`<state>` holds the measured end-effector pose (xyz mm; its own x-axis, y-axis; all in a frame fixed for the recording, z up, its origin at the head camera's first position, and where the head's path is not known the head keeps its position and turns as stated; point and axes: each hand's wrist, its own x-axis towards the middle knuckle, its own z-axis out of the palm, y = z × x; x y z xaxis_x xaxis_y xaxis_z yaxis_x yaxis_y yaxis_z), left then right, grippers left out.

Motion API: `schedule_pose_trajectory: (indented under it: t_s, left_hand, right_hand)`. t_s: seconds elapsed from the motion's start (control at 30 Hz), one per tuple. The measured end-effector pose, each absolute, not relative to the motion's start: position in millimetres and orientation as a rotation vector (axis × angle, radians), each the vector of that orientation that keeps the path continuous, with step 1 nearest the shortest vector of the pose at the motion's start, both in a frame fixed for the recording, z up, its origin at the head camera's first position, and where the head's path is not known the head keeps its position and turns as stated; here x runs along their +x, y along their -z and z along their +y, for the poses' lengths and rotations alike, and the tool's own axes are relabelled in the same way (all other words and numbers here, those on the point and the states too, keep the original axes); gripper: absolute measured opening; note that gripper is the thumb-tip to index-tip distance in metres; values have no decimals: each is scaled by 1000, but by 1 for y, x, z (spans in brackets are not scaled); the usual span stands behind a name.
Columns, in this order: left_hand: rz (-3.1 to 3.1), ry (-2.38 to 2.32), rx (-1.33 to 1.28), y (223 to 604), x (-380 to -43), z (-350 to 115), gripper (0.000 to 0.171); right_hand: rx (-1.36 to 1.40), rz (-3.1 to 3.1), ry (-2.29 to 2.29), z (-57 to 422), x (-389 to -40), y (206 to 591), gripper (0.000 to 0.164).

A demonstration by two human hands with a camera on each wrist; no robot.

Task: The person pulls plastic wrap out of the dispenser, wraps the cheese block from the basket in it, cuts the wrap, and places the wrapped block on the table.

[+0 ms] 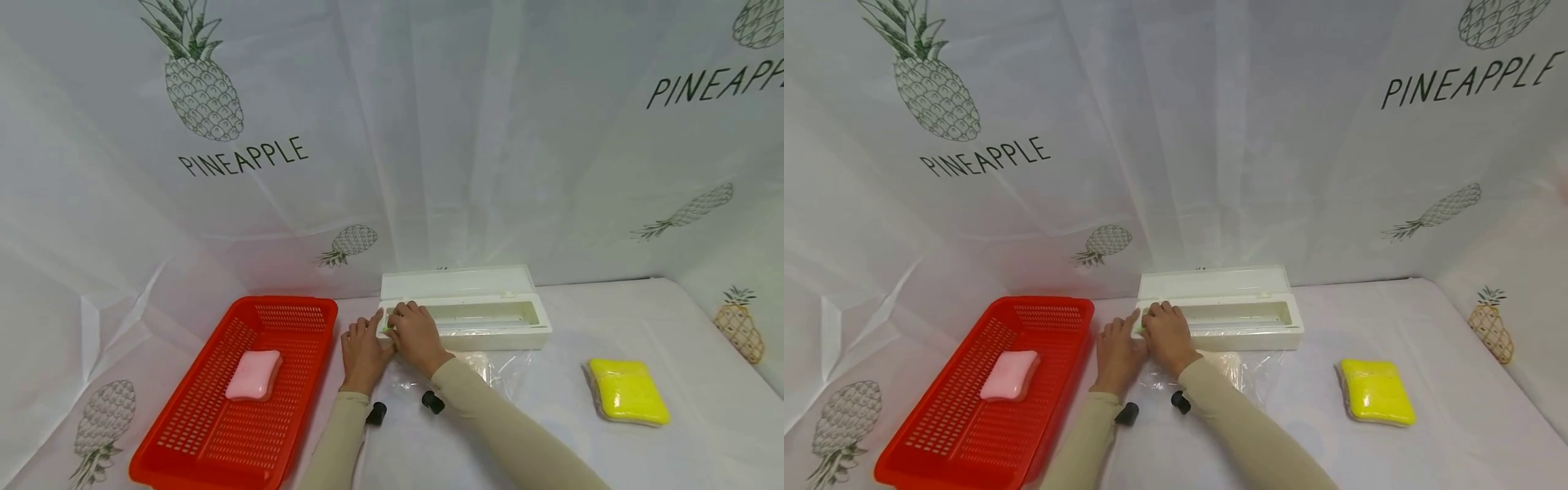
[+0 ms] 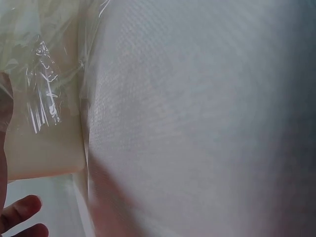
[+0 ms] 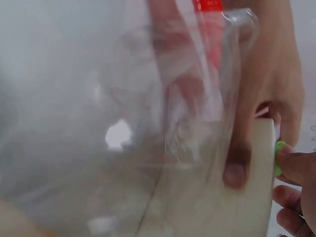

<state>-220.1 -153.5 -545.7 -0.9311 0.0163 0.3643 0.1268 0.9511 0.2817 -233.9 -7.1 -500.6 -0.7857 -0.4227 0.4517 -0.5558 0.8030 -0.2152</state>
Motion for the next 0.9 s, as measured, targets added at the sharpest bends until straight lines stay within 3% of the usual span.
schedule_pose_trajectory:
  t_s: [0.47, 0.9]
  left_hand:
    - [-2789, 415, -113, 543, -225, -145, 89]
    - [-2816, 479, -88, 542, -219, -154, 93]
  right_hand:
    - [756, -2595, -396, 27, -234, 498, 12]
    - [737, -2542, -587, 89, -224, 504, 9]
